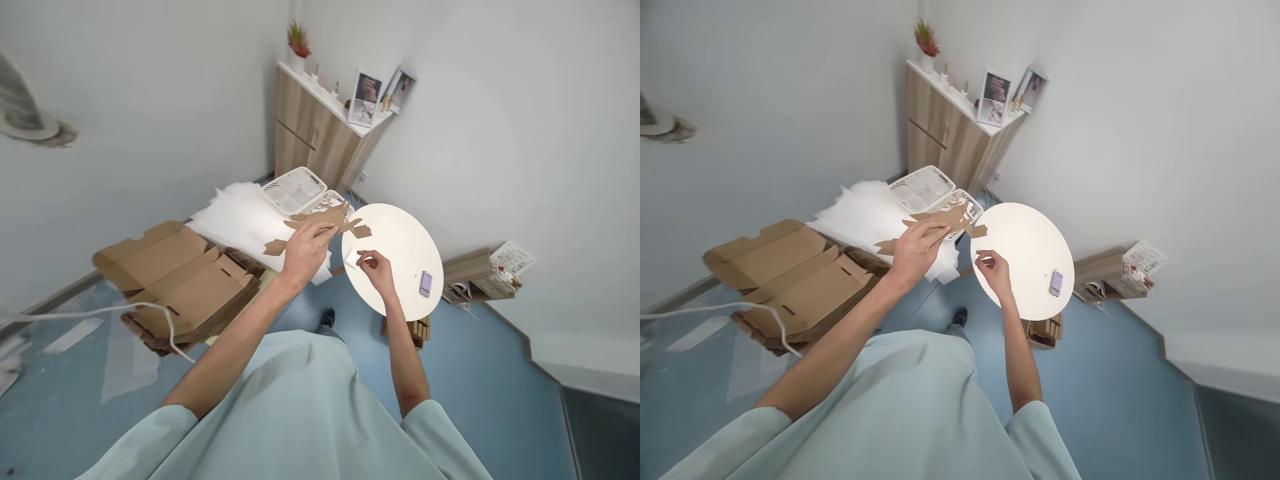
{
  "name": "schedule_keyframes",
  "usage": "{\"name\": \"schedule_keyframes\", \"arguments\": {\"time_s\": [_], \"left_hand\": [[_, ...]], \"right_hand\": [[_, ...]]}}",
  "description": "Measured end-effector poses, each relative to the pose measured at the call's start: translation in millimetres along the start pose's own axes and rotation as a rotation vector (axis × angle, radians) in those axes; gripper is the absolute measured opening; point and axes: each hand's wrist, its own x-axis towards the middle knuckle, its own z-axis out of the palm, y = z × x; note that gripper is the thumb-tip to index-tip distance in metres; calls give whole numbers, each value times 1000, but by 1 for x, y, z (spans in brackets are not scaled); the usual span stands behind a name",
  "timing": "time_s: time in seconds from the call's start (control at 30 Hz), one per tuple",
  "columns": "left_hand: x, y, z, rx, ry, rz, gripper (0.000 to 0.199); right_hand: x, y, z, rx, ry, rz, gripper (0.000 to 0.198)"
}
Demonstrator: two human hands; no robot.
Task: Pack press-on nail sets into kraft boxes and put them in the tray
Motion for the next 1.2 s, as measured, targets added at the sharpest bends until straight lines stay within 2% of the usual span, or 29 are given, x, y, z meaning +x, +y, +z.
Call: {"name": "schedule_keyframes", "arguments": {"time_s": [0.2, 0.43, 0.57, 0.7, 0.8, 0.9, 1.0, 1.2], "left_hand": [[22, 33, 100, -58, -184, 26, 36], [38, 66, 242, -83, -341, 86, 38], [28, 72, 317, -87, -493, 95, 42], [1, 67, 377, -118, -711, 104, 59], [-28, 58, 409, -148, -911, 132, 66], [-61, 48, 430, -148, -1103, 122, 64], [-96, 38, 438, -119, -1217, 87, 54], [-151, 26, 437, -81, -1351, 113, 46]], "right_hand": [[2, 50, -80, 31, 105, 62, 13], [20, 118, -182, -9, 164, 143, 14], [21, 155, -231, 23, 194, 198, 16], [16, 190, -260, 34, 219, 288, 18], [11, 212, -268, 33, 207, 347, 18], [7, 228, -267, 55, 203, 405, 19], [4, 241, -260, 54, 202, 462, 19], [4, 273, -241, 1, 159, 541, 16]]}}
